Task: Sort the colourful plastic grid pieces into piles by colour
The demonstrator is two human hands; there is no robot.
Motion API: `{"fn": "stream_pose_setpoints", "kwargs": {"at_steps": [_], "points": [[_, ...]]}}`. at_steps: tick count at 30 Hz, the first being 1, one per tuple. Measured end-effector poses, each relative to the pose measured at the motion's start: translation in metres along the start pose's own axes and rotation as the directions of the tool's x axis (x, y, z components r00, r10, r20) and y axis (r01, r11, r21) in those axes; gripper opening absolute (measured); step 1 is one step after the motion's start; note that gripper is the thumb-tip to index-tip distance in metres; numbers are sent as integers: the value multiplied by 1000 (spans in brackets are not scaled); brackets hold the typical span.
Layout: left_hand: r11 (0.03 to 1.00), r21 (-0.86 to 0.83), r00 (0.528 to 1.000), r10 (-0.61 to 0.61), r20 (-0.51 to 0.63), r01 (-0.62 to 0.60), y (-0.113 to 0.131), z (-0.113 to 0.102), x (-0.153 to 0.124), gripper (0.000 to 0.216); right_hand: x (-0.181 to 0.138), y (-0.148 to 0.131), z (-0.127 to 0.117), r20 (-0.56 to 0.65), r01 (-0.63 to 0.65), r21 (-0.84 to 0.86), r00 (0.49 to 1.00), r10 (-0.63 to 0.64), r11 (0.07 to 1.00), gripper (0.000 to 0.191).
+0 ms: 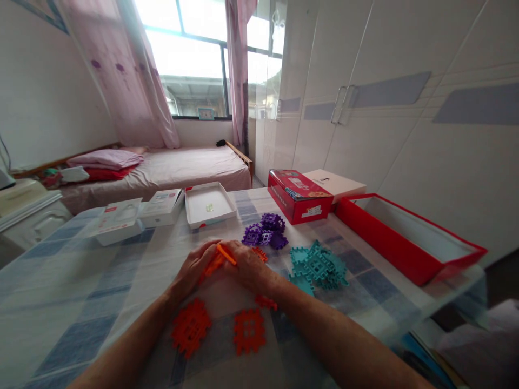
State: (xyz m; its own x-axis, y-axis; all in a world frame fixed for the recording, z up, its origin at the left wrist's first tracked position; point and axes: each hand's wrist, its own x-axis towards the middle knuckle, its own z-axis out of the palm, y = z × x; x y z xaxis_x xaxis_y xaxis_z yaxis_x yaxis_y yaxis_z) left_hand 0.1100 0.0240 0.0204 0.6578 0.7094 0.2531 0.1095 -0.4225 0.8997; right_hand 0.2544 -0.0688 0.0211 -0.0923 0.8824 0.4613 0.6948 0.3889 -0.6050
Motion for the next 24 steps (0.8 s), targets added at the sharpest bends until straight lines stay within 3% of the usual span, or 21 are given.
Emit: {"fn": "stream_pose_setpoints", "kwargs": {"at_steps": [5,10,13,17,24], "points": [[997,75,1000,6,20,-8,-6,3,2,45,-1,-1,3,38,-103,-34,994,104,994,53],[996,81,999,38,7,-38,-9,4,2,50,1,0,7,39,-41,-93,998,45,995,50],[999,35,999,-21,-27,22,-11,3,1,55,2,5,8,32,-36,-106,999,39,994,48],[992,-44,993,-118,-2,117,-9,1,-2,58,2,8,7,-23,-53,-56,998,51,997,40],[992,-56,994,-111,10,111,-1,1,-1,59,4,8,3,-141,-37,82,989,48,996,37]]}}
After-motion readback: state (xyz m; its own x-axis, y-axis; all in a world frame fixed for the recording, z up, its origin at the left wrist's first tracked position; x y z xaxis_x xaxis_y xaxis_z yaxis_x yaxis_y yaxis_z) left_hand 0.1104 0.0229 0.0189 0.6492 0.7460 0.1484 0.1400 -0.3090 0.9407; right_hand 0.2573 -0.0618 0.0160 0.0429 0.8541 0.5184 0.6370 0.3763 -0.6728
